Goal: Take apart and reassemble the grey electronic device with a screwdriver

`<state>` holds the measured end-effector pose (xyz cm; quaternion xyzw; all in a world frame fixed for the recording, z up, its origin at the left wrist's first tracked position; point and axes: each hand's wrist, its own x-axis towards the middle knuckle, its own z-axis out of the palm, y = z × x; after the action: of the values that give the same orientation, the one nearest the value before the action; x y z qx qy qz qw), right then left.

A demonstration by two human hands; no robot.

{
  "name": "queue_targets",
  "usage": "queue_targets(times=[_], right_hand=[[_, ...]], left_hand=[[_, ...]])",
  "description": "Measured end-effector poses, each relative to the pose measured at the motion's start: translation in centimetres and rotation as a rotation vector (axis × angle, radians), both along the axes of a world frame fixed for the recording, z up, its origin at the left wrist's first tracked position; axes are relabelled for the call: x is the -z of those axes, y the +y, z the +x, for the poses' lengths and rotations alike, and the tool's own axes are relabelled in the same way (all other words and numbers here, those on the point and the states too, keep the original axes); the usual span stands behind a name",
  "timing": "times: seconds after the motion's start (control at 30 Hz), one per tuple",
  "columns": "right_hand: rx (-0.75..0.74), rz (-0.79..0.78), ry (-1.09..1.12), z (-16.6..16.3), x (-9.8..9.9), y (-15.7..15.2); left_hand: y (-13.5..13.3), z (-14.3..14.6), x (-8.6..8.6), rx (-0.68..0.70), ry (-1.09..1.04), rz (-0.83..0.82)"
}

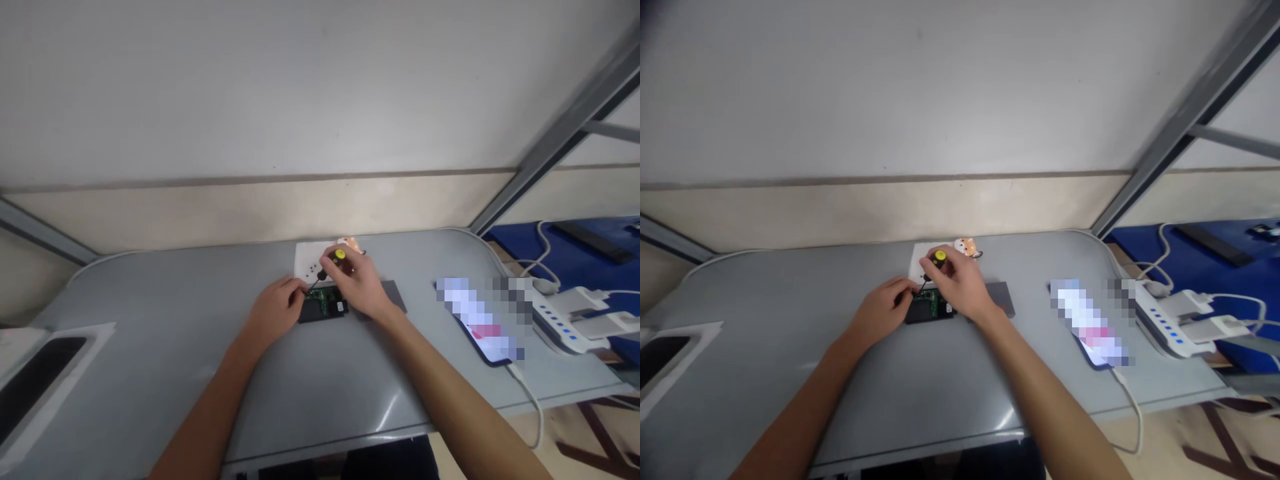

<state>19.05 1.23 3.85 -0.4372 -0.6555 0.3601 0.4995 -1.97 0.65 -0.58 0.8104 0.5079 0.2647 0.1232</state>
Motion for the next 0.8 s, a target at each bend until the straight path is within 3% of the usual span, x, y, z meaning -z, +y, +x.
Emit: queue_targets(times=[0.2, 0.4, 0.8], right_hand=[[-0.019, 0.132, -0.024, -2.5, -1.5, 1.5], [-0.162, -0.018, 0.464, -4.6, -0.2, 2.5], [-0.208, -0.165, 0.611, -4.4, 0.3, 2.1]], left_hand=[[0.0, -0.1, 0.2, 0.000, -0.015, 0.011], [0.3, -0.2, 0.4, 0.017, 0.001, 0.010], [0.4, -0.2, 0.4, 0.021, -0.008, 0.018]])
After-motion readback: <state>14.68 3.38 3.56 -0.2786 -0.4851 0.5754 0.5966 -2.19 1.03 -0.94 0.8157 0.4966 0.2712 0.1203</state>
